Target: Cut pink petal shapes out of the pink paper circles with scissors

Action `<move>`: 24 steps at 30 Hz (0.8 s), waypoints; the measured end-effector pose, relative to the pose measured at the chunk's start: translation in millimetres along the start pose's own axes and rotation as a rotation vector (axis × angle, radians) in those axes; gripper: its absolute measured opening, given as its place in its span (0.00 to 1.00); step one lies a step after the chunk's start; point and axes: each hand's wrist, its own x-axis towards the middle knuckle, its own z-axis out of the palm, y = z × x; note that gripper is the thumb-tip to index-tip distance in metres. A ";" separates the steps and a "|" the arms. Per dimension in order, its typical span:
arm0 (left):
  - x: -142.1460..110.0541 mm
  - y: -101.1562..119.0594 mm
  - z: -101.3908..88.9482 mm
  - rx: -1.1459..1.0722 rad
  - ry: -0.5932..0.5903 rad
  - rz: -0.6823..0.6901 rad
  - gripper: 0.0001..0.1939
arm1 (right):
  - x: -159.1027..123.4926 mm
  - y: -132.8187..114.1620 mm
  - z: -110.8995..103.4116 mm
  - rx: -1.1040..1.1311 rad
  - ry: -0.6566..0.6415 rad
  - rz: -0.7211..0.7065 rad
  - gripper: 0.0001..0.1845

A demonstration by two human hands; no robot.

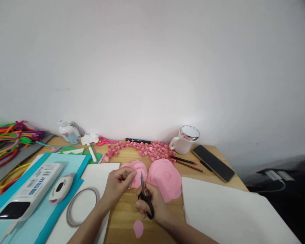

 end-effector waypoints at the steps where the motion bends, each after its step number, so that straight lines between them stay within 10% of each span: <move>1: 0.1 -0.7 -0.2 0.005 -0.020 0.008 0.13 | -0.1 -0.3 -0.3 0.000 -0.009 -0.019 0.17; 20: 7.0 -8.6 -11.6 -0.163 -0.227 -0.052 0.16 | 3.0 0.9 9.7 0.031 0.142 -0.172 0.15; 24: 8.9 -8.2 -26.3 -0.230 -0.484 -0.138 0.14 | 1.0 -15.2 8.3 -0.052 0.247 -0.232 0.14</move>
